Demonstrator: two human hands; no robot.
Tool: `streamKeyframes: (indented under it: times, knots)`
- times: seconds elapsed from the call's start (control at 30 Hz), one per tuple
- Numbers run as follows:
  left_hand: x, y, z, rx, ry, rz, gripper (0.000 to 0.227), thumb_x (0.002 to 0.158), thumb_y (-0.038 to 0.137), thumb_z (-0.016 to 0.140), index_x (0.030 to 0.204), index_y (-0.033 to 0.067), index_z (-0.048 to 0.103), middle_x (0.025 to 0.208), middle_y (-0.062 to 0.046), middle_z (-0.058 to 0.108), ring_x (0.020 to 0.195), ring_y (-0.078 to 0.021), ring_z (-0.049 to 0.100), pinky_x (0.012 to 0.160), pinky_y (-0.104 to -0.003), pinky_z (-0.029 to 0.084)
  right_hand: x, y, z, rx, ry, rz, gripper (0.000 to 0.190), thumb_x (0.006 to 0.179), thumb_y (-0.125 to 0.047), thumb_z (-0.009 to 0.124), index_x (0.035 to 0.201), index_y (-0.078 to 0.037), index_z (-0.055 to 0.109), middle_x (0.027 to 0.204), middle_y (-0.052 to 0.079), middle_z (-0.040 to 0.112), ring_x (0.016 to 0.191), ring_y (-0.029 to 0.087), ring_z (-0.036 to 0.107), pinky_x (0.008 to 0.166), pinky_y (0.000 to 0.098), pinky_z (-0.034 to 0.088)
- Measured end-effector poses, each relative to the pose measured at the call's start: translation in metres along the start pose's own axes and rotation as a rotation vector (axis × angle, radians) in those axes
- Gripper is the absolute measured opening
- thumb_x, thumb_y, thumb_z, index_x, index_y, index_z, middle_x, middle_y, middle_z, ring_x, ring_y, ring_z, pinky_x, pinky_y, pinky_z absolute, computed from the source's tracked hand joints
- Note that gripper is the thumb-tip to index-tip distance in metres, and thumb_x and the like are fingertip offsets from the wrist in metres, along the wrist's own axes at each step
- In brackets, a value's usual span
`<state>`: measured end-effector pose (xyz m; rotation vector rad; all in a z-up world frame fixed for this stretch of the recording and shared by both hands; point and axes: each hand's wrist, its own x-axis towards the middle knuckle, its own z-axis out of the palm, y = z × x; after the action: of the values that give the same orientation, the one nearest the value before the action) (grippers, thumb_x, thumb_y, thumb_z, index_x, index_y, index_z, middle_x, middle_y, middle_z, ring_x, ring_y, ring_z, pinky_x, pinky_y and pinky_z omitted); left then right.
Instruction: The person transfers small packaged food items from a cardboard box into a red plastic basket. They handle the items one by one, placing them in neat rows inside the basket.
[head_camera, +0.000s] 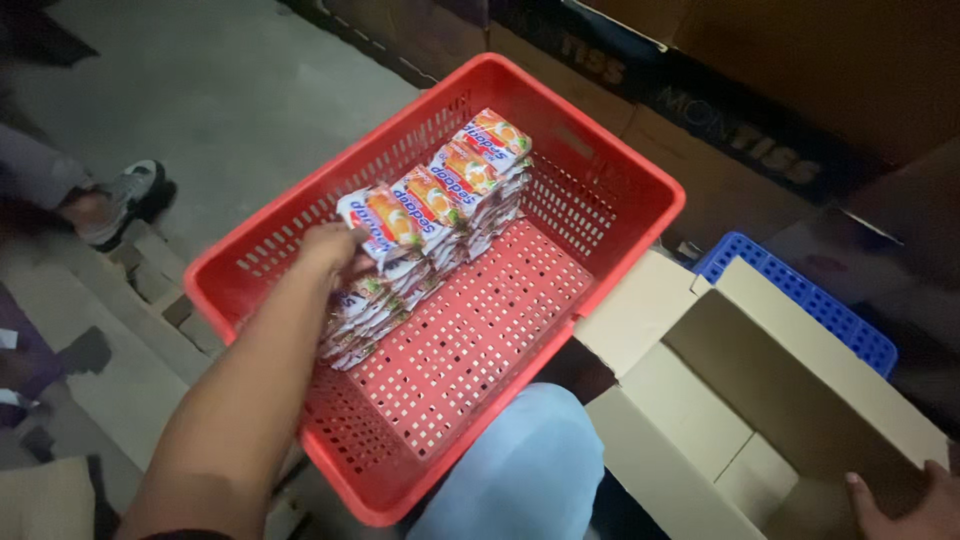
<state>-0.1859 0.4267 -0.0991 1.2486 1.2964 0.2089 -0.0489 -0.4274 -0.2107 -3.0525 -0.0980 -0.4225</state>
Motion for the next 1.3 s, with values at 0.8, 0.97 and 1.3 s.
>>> streamKeyframes:
  times: [0.8,0.97,1.3]
  knots:
    - [0.005,-0.019,0.058,0.586,0.358,0.796,0.033,0.092,0.027,0.075,0.113,0.0065,0.063,0.110,-0.019,0.068,0.106,-0.0432,0.066,0.091,-0.054,0.050,-0.004,0.009,-0.012,0.322,0.033,-0.092,0.088,0.090,-0.029,0.086,0.156,0.025,0.062,0.142,0.040,0.060,0.136,0.054,0.058,0.118,0.0560,0.045]
    - [-0.148,0.021,0.172,0.374,-0.066,1.226,0.013,0.092,0.018,0.077,0.090,0.0201,0.064,0.077,-0.001,0.065,0.071,-0.0213,0.061,0.068,-0.042,0.046,-0.008,-0.024,-0.084,0.476,-0.183,0.268,0.087,0.092,-0.034,0.077,0.162,0.008,0.046,0.157,0.028,0.052,0.143,0.047,0.053,0.110,0.0638,0.045]
    - [-0.224,-0.062,0.329,1.267,-0.648,0.901,0.064,0.100,0.038,0.065,0.149,-0.0036,0.056,0.135,-0.034,0.069,0.136,-0.0496,0.065,0.115,-0.064,0.049,-0.039,-0.042,-0.097,0.378,-0.620,0.593,0.086,0.094,-0.041,0.074,0.159,0.011,0.051,0.151,0.043,0.062,0.145,0.058,0.056,0.120,0.0688,0.045]
